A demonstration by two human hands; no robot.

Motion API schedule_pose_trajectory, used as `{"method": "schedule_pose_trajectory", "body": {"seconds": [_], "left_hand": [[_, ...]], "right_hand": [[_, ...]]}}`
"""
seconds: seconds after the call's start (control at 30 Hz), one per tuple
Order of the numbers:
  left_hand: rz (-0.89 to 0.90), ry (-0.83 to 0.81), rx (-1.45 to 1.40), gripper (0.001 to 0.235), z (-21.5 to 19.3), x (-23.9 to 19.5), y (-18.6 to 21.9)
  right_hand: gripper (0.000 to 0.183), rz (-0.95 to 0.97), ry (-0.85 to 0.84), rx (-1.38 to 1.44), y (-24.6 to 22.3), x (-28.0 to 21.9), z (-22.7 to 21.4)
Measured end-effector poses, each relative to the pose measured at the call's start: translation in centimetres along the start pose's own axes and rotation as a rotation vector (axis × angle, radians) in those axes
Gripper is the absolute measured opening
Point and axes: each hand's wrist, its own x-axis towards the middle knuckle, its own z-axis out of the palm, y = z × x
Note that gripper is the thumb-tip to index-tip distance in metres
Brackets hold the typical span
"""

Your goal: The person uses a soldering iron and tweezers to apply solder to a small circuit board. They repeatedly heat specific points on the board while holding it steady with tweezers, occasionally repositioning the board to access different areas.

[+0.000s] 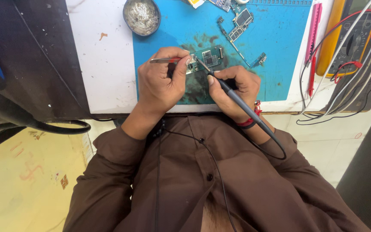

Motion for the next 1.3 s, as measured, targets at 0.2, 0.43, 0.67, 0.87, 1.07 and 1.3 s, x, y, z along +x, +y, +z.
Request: {"method": "schedule_pose_trajectory", "body": {"seconds": [0.2,0.43,0.67,0.87,1.07,1.3], "left_hand": [[0.011,-0.002,0.005,0.008,0.02,0.00,-0.14],[-0.008,-0.005,0.001,0.008,0.09,-0.04,-0.12],[0.015,-0.005,-0.001,0.008,0.04,0.01,-0.13],[-0.015,-0.007,0.000,0.007,0.02,-0.03,-0.06],[0.003,-0.008,-0.006,0.008,0.02,-0.10,-0.15],[0.015,-0.006,-0.001,0.009,-0.01,-0.14,-0.16]], "right_hand": [[0.015,-0.029,-0.004,-0.013,0.20,0.09,-0.02],[0.014,-0.025,-0.002,-0.030,0.28,0.00,0.03],[0.014,-0.026,0.008,-0.009,0.40,0.00,0.15],[0.014,-0.019,0.006,-0.010,0.34,0.04,0.12],[0.014,-0.034,0.007,-0.004,0.31,-0.03,0.07],[0.014,-0.022,0.004,-0.002,0.27,-0.07,0.00]]}}
